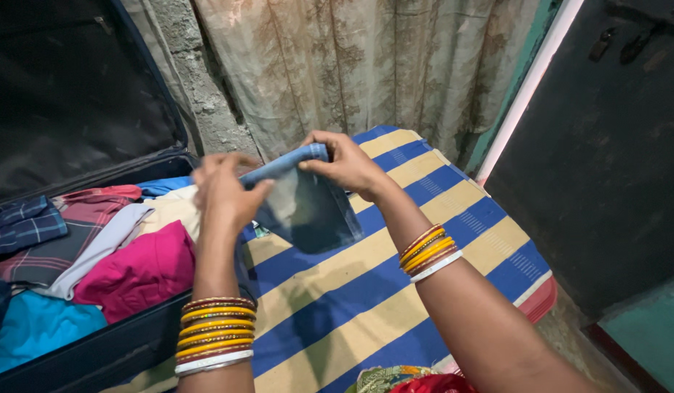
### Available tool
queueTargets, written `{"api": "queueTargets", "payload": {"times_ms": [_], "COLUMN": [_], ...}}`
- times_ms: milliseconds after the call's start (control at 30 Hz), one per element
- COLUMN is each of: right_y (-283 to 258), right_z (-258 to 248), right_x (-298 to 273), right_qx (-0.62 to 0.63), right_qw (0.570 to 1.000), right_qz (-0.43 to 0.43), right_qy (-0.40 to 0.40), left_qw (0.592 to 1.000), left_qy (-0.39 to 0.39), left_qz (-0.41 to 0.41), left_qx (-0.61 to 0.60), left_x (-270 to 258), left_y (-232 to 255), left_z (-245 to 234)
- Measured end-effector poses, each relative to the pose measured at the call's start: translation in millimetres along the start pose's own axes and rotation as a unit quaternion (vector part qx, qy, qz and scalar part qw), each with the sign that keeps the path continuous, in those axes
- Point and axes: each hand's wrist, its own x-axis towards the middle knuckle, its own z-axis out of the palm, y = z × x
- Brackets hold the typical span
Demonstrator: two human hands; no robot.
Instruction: The person opens a suitcase, removes several items of clothing, and folds a striped shirt, a pair of jeans, and a pink garment by hand on a bed.
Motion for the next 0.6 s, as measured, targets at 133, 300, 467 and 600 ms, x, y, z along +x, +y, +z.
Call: {"api": "queueTargets", "payload": {"times_ms": [133,300,467,600], "right_y": [-6,0,24,42], "right_z": [12,6,5,1], "right_x": [1,1,-9,-12], "right_qx": [0.028,0.037,0.013,-0.125], "right_qw": [0.996,0.994,0.988,0.978], "right_qz": [-0.053,-0.038,0.066,0.117], "right_qy": [-0.072,-0.097,-0.136,-0.118], "left_qw": [0.989,0.994,0.985,0.960], "left_qy": [-0.139,-0.092,-0.042,0.036], "left_qz": [0.041,-0.001,-0.051,-0.110], "left_qx": [-0.018,-0.064,-0.162,-0.254], "left_x": [-1,-5,-2,-1], "left_y": [18,19,2,-27], "left_z": [7,3,8,23]}}
